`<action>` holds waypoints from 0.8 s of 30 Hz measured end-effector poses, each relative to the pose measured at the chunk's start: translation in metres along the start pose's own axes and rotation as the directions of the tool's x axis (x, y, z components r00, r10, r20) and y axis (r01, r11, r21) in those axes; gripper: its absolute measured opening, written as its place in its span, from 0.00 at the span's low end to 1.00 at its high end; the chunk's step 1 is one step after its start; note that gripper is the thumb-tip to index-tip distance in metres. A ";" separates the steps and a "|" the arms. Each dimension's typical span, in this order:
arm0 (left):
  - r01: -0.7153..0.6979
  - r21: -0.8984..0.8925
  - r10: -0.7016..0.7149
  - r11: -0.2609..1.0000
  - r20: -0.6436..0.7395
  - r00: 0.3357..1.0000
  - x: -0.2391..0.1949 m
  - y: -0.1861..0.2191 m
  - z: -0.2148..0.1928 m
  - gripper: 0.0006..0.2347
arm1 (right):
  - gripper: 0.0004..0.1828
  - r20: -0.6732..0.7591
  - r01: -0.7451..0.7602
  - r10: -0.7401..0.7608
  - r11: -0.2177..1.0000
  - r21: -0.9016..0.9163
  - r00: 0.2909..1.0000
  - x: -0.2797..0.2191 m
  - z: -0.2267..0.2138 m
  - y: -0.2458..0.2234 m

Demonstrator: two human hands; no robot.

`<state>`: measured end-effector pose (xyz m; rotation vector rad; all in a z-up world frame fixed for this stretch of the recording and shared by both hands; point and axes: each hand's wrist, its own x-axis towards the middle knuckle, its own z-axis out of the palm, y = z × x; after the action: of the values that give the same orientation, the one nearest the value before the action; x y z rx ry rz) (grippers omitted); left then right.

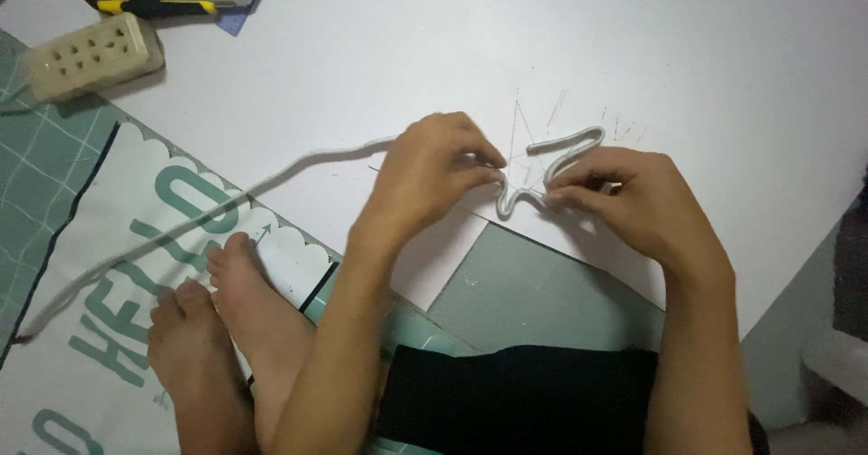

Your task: The person is gluing a white flexible cord onto a paper template to create a specific shape, likely for a decorative light or sign.

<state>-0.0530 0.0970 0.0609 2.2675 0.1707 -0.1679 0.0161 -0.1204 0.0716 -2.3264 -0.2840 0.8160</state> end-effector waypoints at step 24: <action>0.021 -0.040 -0.031 0.999 -0.253 0.967 -0.008 -0.041 0.002 0.04 | 0.05 -0.080 0.102 -0.089 0.980 0.171 0.993 0.010 0.008 0.015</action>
<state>-0.0686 0.1206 0.0305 2.2442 0.3359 0.1128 0.0185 -0.1237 0.0521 -2.1553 -0.2793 0.6804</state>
